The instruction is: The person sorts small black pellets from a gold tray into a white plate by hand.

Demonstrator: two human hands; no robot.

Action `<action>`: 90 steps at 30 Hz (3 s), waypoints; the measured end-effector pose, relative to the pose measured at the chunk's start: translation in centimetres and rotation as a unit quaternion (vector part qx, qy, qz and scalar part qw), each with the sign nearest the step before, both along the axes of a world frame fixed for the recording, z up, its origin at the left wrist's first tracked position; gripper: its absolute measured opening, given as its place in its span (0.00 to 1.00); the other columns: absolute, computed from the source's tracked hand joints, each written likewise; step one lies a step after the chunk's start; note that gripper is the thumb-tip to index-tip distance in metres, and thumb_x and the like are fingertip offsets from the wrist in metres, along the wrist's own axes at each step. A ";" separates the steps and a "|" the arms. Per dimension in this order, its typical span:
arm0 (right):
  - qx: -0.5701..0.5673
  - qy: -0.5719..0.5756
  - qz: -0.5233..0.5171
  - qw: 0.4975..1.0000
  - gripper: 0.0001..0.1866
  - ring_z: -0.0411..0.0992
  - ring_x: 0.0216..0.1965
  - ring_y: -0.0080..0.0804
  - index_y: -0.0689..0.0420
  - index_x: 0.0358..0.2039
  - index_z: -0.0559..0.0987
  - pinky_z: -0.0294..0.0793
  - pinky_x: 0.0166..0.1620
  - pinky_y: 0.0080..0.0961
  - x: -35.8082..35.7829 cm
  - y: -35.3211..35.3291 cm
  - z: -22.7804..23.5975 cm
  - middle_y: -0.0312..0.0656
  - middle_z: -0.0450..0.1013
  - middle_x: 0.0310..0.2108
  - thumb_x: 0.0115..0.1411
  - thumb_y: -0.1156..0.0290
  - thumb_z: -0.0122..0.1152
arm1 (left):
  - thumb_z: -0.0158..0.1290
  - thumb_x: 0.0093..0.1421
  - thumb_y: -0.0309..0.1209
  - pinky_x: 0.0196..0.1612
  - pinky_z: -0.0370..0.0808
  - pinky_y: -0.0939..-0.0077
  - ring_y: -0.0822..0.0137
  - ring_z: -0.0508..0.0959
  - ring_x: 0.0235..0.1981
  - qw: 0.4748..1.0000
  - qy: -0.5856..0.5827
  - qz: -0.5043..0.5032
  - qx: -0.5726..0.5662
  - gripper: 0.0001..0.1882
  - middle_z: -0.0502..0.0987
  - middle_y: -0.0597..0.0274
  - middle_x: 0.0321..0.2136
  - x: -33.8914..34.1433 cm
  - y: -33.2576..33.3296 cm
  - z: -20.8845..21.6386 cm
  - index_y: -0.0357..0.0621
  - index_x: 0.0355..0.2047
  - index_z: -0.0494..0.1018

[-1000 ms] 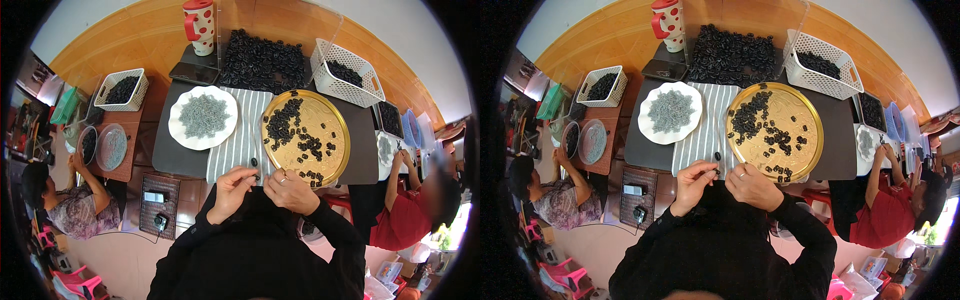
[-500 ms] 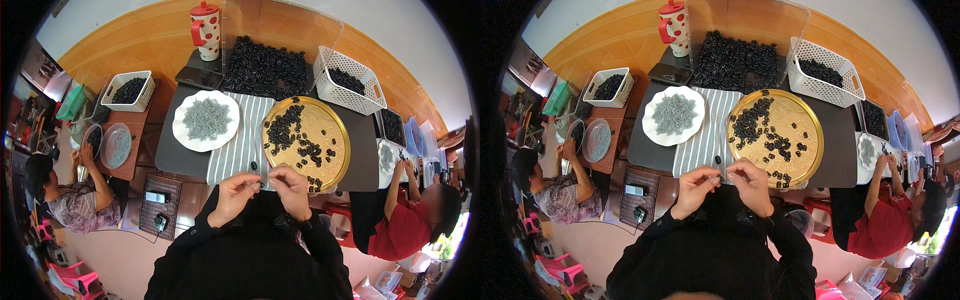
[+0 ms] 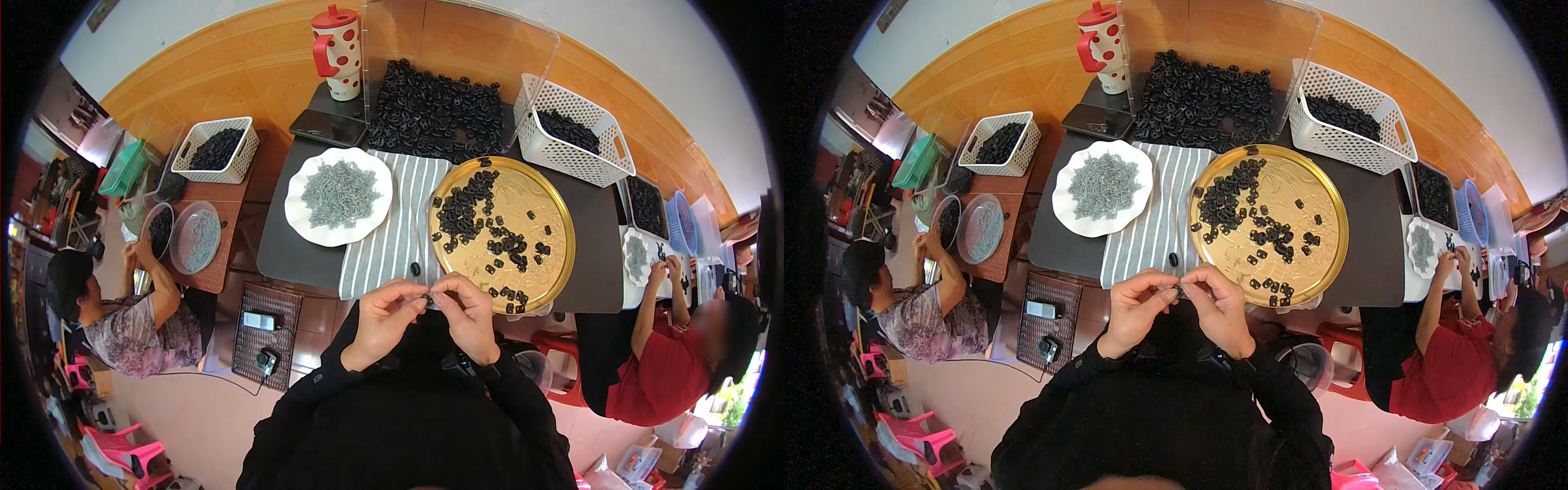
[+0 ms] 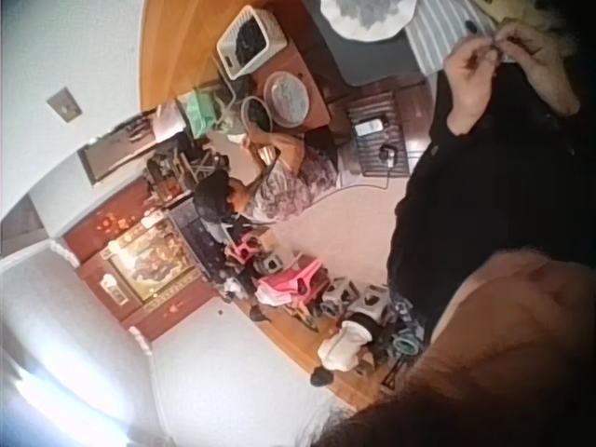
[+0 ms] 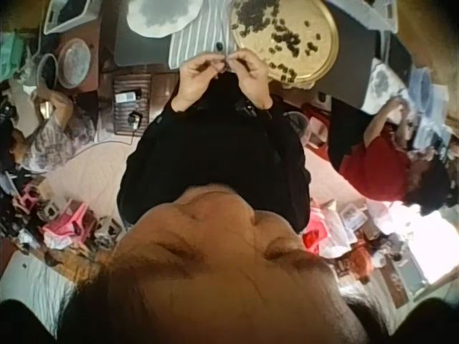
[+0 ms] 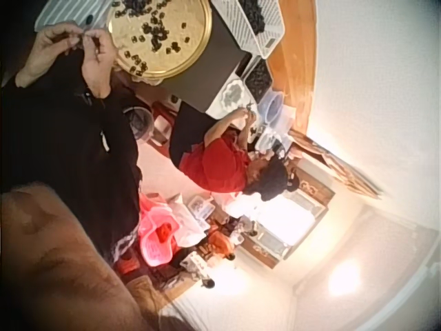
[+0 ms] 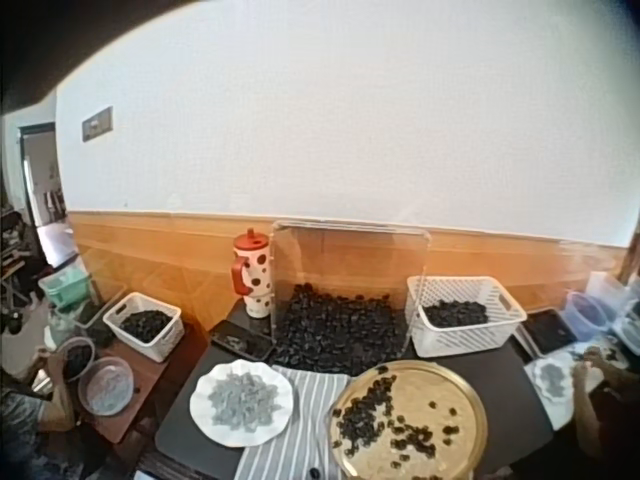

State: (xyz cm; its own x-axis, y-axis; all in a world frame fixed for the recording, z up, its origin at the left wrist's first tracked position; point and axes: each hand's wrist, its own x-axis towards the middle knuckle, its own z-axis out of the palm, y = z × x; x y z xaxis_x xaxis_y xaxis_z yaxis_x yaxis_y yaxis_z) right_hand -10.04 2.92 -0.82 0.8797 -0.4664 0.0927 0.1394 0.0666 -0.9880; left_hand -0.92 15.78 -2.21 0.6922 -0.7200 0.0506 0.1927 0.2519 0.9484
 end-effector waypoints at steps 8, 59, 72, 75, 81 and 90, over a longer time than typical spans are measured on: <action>-0.146 0.022 0.018 0.989 0.02 0.65 0.29 0.19 0.63 0.32 0.73 0.64 0.35 0.16 -0.1 -0.7 0.3 0.34 0.68 0.28 0.58 0.83 0.54 | 0.52 0.57 0.16 0.27 0.70 0.87 0.76 0.75 0.29 1.000 -0.008 0.011 -0.005 0.11 0.74 0.62 0.30 -0.1 0.2 0.2 0.34 0.40 0.76; -0.620 0.037 0.022 0.784 0.13 0.67 0.33 0.43 0.63 0.32 0.75 0.69 0.34 0.34 4.9 1.1 -0.2 0.45 0.64 0.28 0.41 0.83 0.54 | 0.52 0.56 0.15 0.27 0.69 0.87 0.79 0.73 0.27 0.995 0.031 0.095 -0.027 0.11 0.74 0.64 0.29 3.2 4.0 -1.2 0.35 0.39 0.76; -0.599 0.049 0.045 0.798 0.08 0.67 0.35 0.45 0.61 0.25 0.73 0.69 0.35 0.36 5.5 1.2 0.0 0.47 0.65 0.30 0.41 0.83 0.54 | 0.54 0.55 0.17 0.26 0.68 0.87 0.78 0.73 0.26 0.993 0.036 0.110 -0.023 0.10 0.75 0.65 0.27 2.9 4.0 -1.3 0.35 0.38 0.77; -0.587 0.026 0.040 0.808 0.07 0.67 0.35 0.45 0.62 0.24 0.72 0.69 0.36 0.36 5.2 0.9 -0.2 0.47 0.64 0.30 0.41 0.82 0.53 | 0.54 0.55 0.17 0.26 0.68 0.87 0.77 0.73 0.26 0.993 0.025 0.117 -0.021 0.10 0.75 0.65 0.27 3.2 4.3 -1.3 0.35 0.38 0.77; -0.617 0.074 0.079 0.779 0.10 0.67 0.32 0.45 0.63 0.29 0.76 0.68 0.33 0.36 5.4 -0.2 0.5 0.47 0.64 0.28 0.43 0.83 0.54 | 0.54 0.55 0.17 0.26 0.68 0.87 0.78 0.73 0.26 0.990 0.014 0.136 -0.033 0.09 0.74 0.65 0.27 3.7 4.7 -1.4 0.35 0.38 0.77; -0.526 0.017 0.010 0.850 0.11 0.70 0.30 0.37 0.63 0.33 0.76 0.70 0.33 0.29 4.9 0.9 -1.7 0.42 0.67 0.26 0.48 0.84 0.54 | 0.54 0.56 0.17 0.26 0.67 0.87 0.78 0.73 0.26 0.991 0.013 0.128 -0.024 0.10 0.74 0.66 0.27 3.3 4.4 -0.9 0.34 0.38 0.77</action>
